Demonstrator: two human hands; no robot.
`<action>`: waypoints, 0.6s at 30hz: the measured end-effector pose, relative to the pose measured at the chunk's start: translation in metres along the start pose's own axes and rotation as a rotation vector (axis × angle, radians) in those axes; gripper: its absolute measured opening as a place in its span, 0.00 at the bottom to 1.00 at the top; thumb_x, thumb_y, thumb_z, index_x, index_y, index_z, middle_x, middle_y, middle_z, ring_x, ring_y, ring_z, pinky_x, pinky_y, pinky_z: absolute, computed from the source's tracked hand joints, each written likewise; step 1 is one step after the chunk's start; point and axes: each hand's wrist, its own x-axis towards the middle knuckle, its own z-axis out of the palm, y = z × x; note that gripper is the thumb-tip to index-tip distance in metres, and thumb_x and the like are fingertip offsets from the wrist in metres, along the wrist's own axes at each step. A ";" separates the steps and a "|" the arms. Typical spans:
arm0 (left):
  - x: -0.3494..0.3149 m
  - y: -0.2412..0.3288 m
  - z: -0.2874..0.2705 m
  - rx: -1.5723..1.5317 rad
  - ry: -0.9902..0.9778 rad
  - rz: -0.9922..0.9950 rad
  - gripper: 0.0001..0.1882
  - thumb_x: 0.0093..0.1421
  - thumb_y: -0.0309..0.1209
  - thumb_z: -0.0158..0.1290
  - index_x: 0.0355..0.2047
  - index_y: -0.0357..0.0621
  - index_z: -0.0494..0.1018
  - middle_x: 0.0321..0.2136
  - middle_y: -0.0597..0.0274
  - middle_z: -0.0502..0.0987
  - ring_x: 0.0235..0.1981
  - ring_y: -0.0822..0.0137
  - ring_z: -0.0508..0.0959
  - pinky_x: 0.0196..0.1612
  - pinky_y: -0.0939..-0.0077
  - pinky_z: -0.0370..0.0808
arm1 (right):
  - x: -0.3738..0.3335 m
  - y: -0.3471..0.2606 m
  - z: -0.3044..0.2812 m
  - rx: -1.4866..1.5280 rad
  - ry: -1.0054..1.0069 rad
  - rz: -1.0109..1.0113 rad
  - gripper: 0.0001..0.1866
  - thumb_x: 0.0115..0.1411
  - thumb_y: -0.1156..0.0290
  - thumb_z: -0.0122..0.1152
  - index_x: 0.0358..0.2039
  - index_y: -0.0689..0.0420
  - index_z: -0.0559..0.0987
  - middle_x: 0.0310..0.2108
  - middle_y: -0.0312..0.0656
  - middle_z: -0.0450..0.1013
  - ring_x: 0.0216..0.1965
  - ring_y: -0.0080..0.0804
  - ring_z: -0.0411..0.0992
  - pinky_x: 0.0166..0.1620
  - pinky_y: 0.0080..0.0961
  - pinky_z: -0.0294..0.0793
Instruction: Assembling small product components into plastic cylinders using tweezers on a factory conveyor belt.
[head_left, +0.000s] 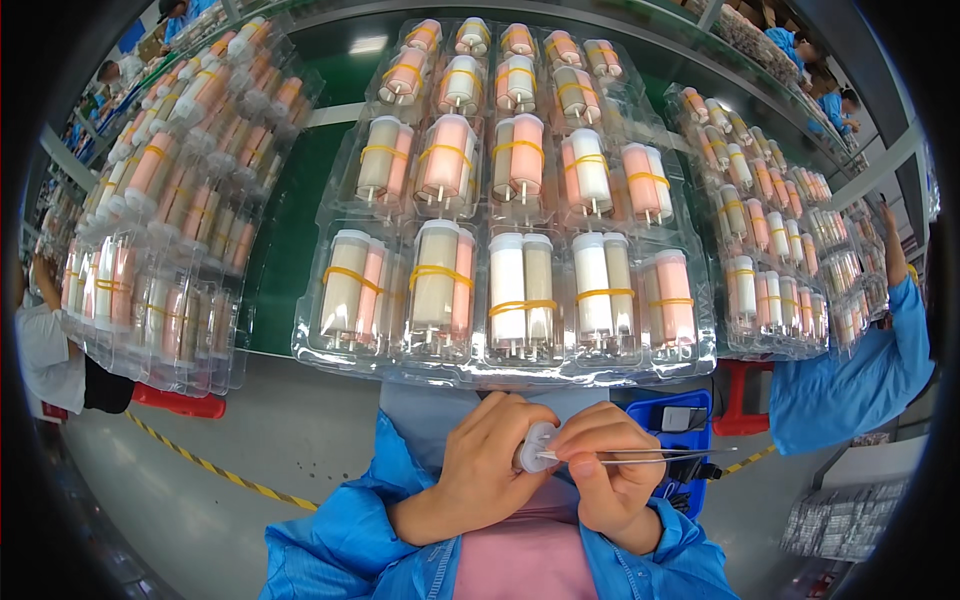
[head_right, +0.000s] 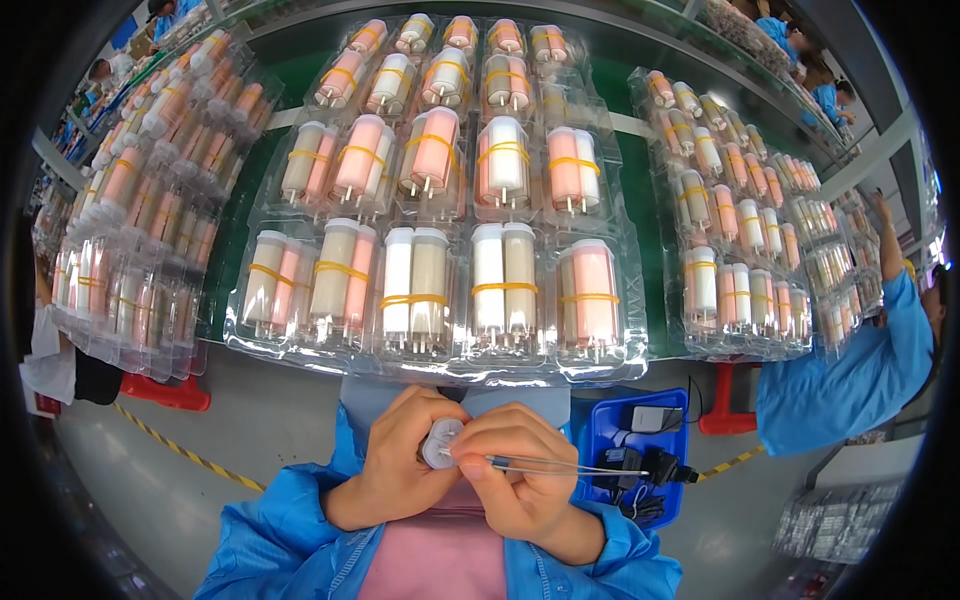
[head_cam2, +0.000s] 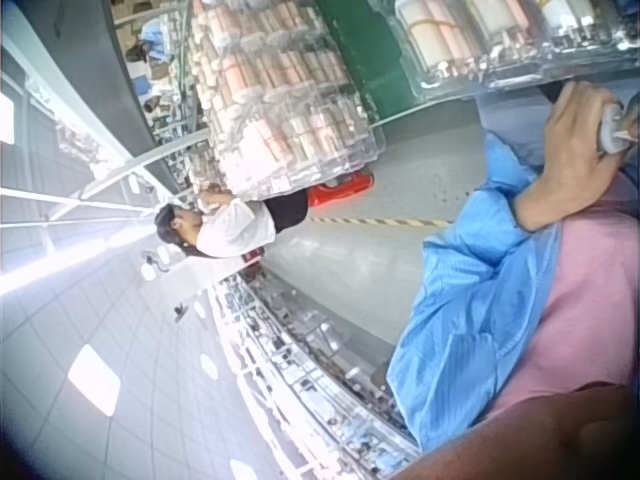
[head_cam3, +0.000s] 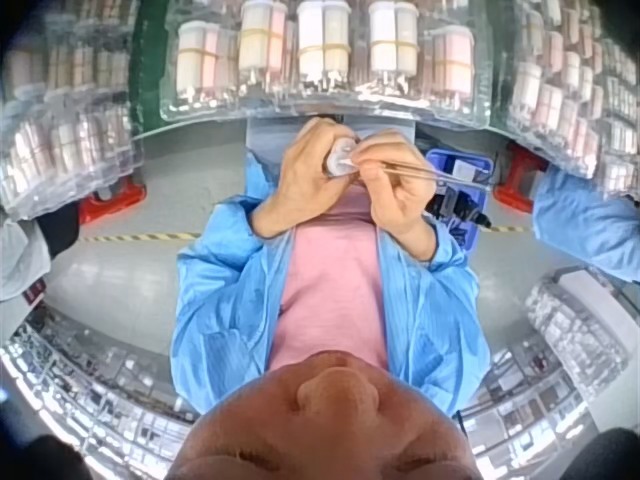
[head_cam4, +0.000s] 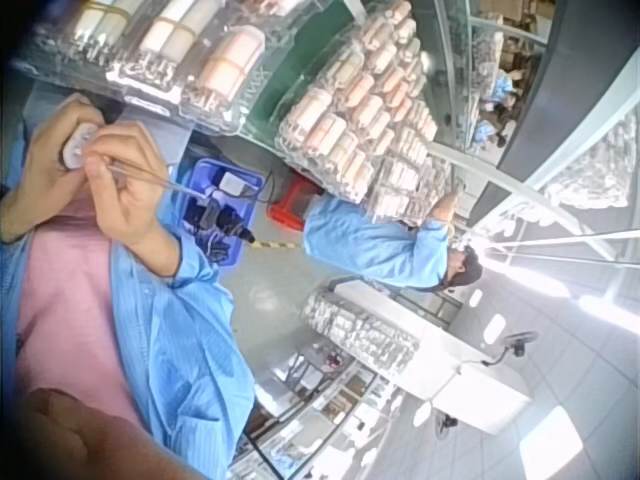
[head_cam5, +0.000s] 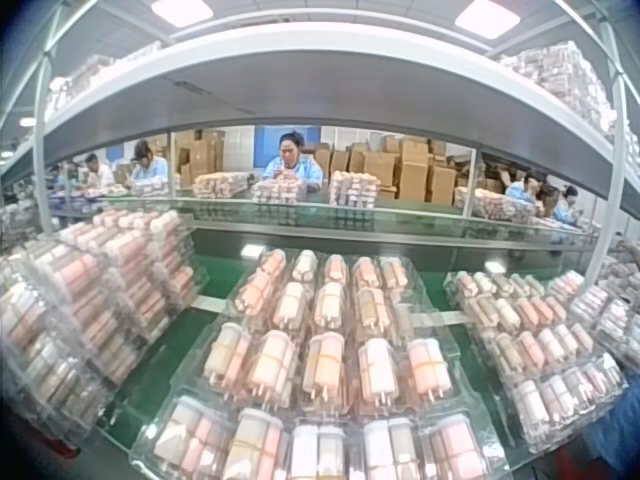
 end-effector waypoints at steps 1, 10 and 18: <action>0.000 0.000 0.000 0.002 0.000 0.002 0.17 0.43 0.24 0.62 0.34 0.42 0.70 0.25 0.59 0.71 0.26 0.57 0.71 0.26 0.67 0.68 | 0.000 0.000 0.000 -0.007 -0.004 -0.003 0.05 0.51 0.79 0.62 0.30 0.63 0.77 0.28 0.45 0.77 0.27 0.35 0.74 0.31 0.26 0.72; 0.002 0.002 -0.002 0.017 -0.004 0.001 0.18 0.42 0.24 0.63 0.34 0.43 0.70 0.26 0.59 0.71 0.26 0.56 0.71 0.27 0.66 0.68 | -0.001 0.004 0.001 0.045 0.022 -0.023 0.06 0.50 0.79 0.62 0.30 0.64 0.77 0.28 0.46 0.77 0.27 0.35 0.74 0.31 0.26 0.72; 0.000 0.001 -0.002 0.026 -0.005 0.008 0.18 0.42 0.24 0.63 0.34 0.42 0.70 0.26 0.59 0.71 0.27 0.56 0.71 0.27 0.66 0.68 | 0.000 0.004 0.001 0.031 0.011 -0.033 0.06 0.50 0.79 0.62 0.30 0.64 0.77 0.28 0.46 0.76 0.27 0.35 0.74 0.31 0.26 0.72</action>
